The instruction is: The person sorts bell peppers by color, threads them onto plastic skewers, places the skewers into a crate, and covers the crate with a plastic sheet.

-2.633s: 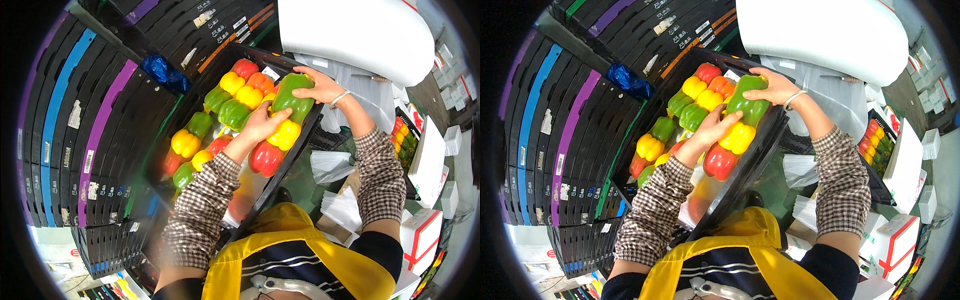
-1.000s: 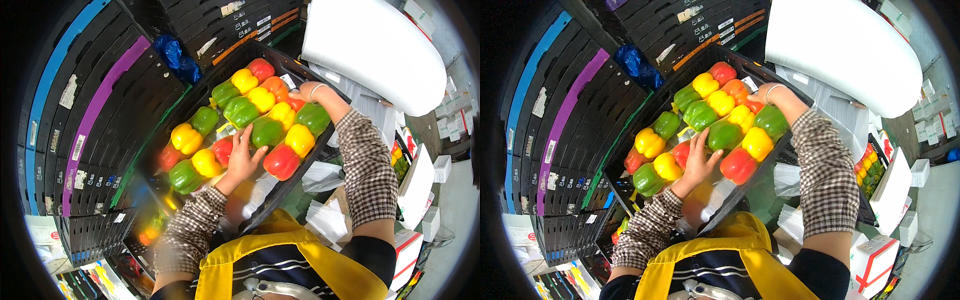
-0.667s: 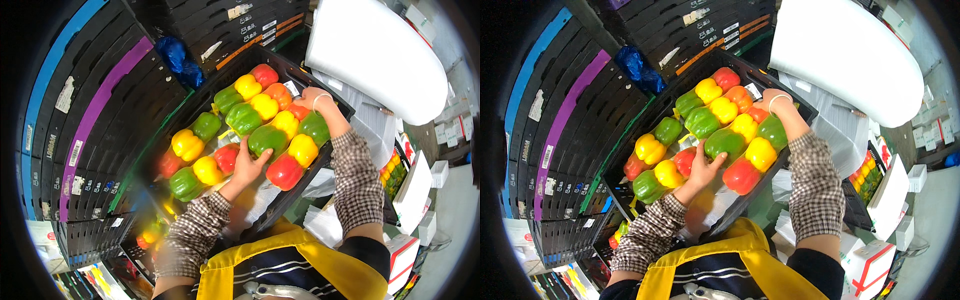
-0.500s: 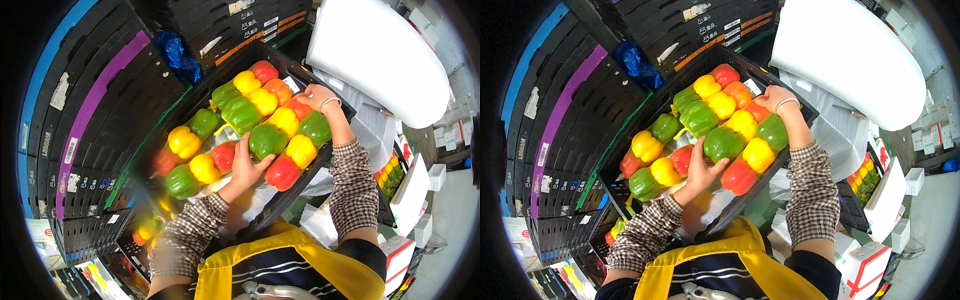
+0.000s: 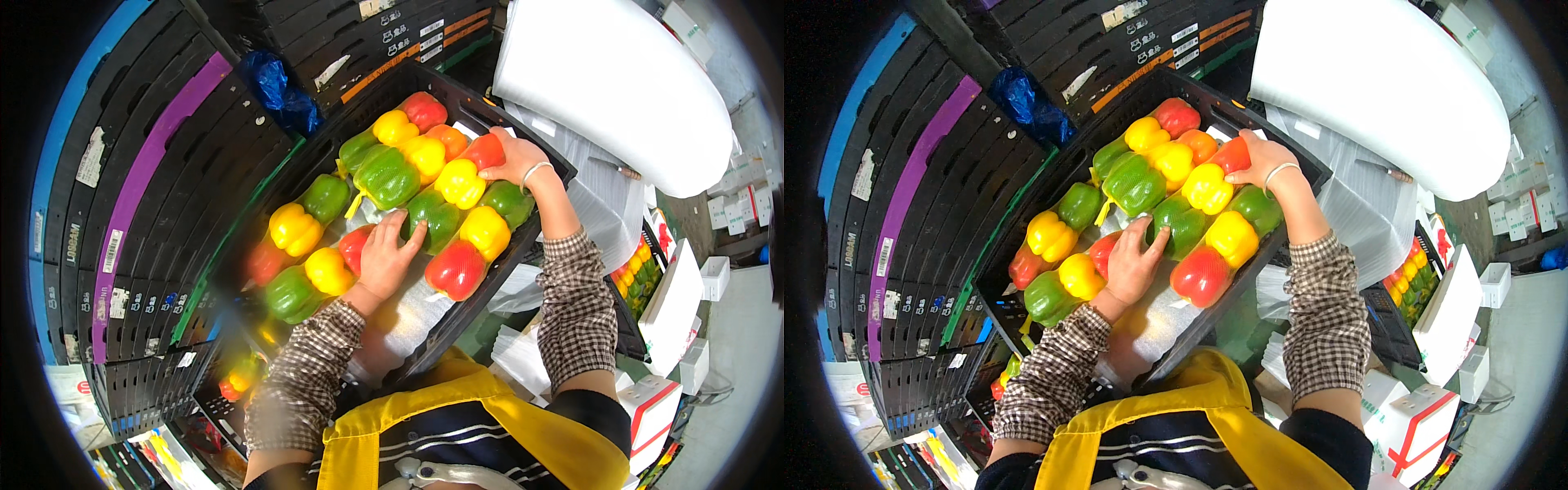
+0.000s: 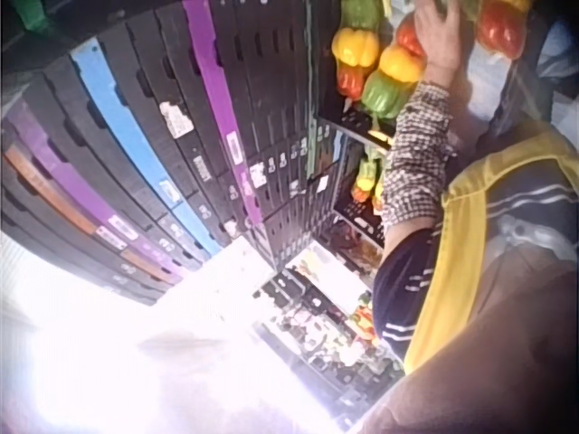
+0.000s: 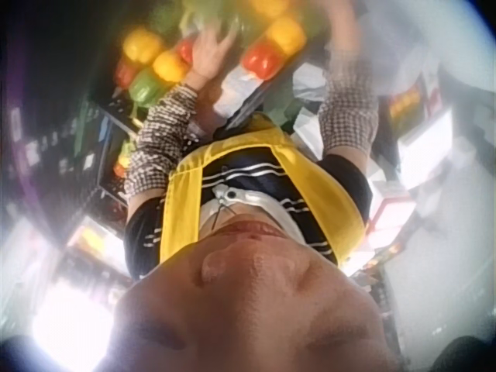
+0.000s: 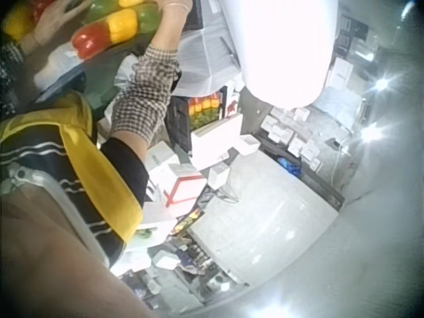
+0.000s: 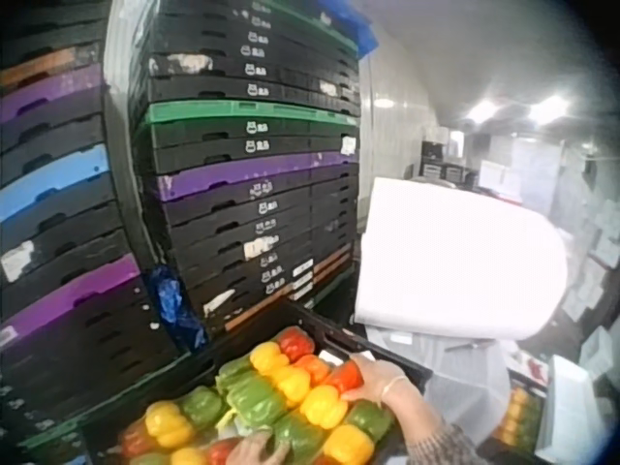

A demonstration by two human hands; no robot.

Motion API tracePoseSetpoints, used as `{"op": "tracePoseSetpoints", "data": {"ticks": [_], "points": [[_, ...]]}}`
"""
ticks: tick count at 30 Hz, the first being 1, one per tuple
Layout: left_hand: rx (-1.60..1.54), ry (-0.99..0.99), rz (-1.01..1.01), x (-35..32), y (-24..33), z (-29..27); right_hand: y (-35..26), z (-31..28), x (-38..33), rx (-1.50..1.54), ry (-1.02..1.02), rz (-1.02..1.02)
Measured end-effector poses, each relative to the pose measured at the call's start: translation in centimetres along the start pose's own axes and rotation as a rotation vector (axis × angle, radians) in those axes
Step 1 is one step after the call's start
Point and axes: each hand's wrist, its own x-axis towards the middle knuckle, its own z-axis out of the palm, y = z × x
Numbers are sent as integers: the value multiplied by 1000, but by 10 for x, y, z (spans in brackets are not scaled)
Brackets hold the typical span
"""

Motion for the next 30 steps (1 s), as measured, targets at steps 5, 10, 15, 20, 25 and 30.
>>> {"op": "tracePoseSetpoints", "data": {"ticks": [5, 10, 15, 20, 25, 30], "points": [[-114, -107, 36, 23, 13, -31, -4, -3, 1, 20, 17, -18], [-155, 87, -137, 61, -17, -52, -1, 6, -5, 66, 100, -147], [-45, -89, -258, 57, -40, -18, -20, -13, -7, -6, 2, -34], [-56, -91, -215, 43, -47, -13, -31, -11, -15, -117, -35, 53], [125, -107, -205, 61, -40, 9, -56, 6, -34, -222, 134, 16], [-6, -87, -169, 59, -50, 7, -66, 17, -29, -373, -128, 52]]}}
